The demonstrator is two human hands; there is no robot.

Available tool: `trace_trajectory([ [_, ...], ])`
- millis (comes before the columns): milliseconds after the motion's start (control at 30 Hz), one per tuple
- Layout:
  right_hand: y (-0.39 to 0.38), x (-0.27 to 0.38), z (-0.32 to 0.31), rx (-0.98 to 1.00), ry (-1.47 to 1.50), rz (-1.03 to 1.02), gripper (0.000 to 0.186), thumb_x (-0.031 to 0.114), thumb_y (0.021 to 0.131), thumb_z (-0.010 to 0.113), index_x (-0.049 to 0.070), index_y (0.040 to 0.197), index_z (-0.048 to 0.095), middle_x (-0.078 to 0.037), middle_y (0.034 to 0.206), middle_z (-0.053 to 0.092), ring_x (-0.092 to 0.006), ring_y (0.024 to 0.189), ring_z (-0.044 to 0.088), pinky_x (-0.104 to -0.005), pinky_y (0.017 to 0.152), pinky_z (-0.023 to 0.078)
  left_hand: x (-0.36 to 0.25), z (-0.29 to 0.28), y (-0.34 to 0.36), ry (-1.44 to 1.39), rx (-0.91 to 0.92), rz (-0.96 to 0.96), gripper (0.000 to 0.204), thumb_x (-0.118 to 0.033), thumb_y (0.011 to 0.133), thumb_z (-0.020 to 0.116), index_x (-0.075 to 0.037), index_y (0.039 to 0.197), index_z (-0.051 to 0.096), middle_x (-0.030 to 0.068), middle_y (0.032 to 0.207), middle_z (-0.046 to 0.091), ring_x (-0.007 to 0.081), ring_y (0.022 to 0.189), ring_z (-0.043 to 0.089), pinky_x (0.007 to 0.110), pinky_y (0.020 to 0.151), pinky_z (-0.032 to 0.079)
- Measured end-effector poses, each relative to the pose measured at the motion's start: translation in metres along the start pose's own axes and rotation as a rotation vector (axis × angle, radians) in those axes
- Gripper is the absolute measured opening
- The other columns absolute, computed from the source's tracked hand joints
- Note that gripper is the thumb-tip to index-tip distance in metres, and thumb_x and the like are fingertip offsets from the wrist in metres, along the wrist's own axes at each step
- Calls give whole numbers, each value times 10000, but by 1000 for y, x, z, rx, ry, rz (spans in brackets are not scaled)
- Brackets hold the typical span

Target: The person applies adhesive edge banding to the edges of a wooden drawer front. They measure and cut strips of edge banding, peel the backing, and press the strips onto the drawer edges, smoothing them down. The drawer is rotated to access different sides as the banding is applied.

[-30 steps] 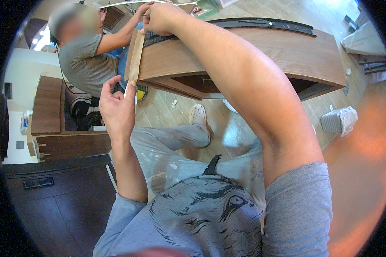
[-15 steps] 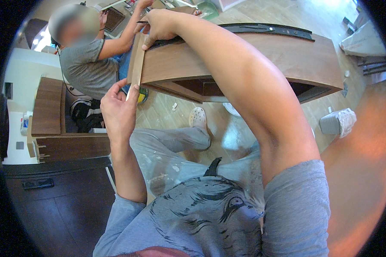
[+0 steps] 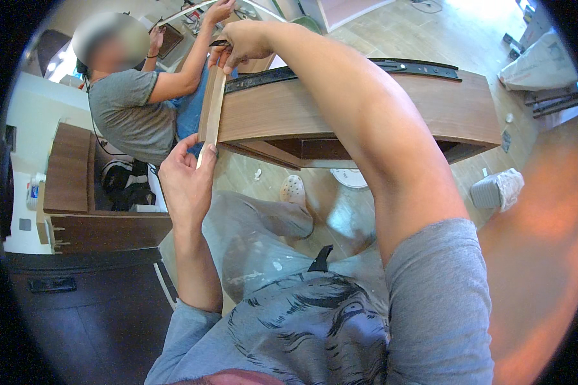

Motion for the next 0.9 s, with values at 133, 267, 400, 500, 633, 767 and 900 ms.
trace_trajectory([
  [133, -6, 3, -3, -57, 68, 8, 565, 155, 777, 881, 96, 1321, 744, -126, 1202, 766, -218, 1004, 717, -375, 890, 569, -4, -6, 1, 34, -9, 52, 388, -216, 934, 774, 65, 1199, 732, -27, 582, 454, 48, 563, 384, 292, 511, 308],
  [267, -20, 53, 10, -138, -272, -264, 715, 272, 683, 943, 113, 1346, 726, -175, 1301, 709, -319, 1182, 684, -425, 1021, 534, -1, -9, 2, 39, 15, -16, 379, -204, 895, 782, 61, 1162, 737, 66, 559, 451, 118, 536, 447, 347, 549, 400],
  [400, -39, 86, 37, -121, -450, -321, 785, 361, 609, 975, 113, 1314, 732, -160, 1275, 693, -371, 1228, 655, -452, 1055, 520, -7, -9, 1, 18, -4, 11, 389, -207, 889, 787, 57, 1170, 734, 118, 590, 564, 162, 561, 556, 366, 602, 464],
  [500, -39, 94, 48, -77, -486, -286, 665, 375, 607, 960, 117, 1191, 776, -100, 1203, 731, -349, 1155, 691, -467, 973, 558, -2, -7, 0, 84, 13, -14, 402, -210, 889, 785, 58, 1183, 731, 164, 662, 656, 214, 619, 644, 381, 662, 511],
  [633, -36, 91, 37, -85, -536, -286, 449, 264, 706, 900, 133, 1125, 803, -90, 1081, 780, -340, 1071, 725, -468, 919, 572, 2, -3, 2, 41, -16, 0, 420, -215, 890, 779, 66, 1197, 726, 198, 717, 697, 270, 674, 701, 396, 699, 534],
  [767, -33, 87, 28, -73, -561, -265, 341, 126, 789, 825, 140, 1130, 806, -91, 1069, 800, -328, 1040, 741, -449, 908, 575, -1, -2, 4, 30, -51, 50, 430, -223, 888, 780, 70, 1198, 725, 199, 693, 681, 290, 673, 704, 417, 701, 533],
  [900, -25, 86, 27, -36, -494, -231, 364, 49, 789, 793, 140, 1142, 809, -118, 1120, 795, -322, 1073, 742, -428, 929, 571, 2, -3, 5, 106, 2, -20, 431, -228, 887, 783, 68, 1194, 726, 193, 684, 672, 280, 655, 689, 415, 696, 529],
])
Point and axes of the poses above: each hand's wrist, its own y-axis towards the middle knuckle, its own z-axis out of the palm, x = y × z, the point moved 9 cm from there along y, towards the middle knuckle
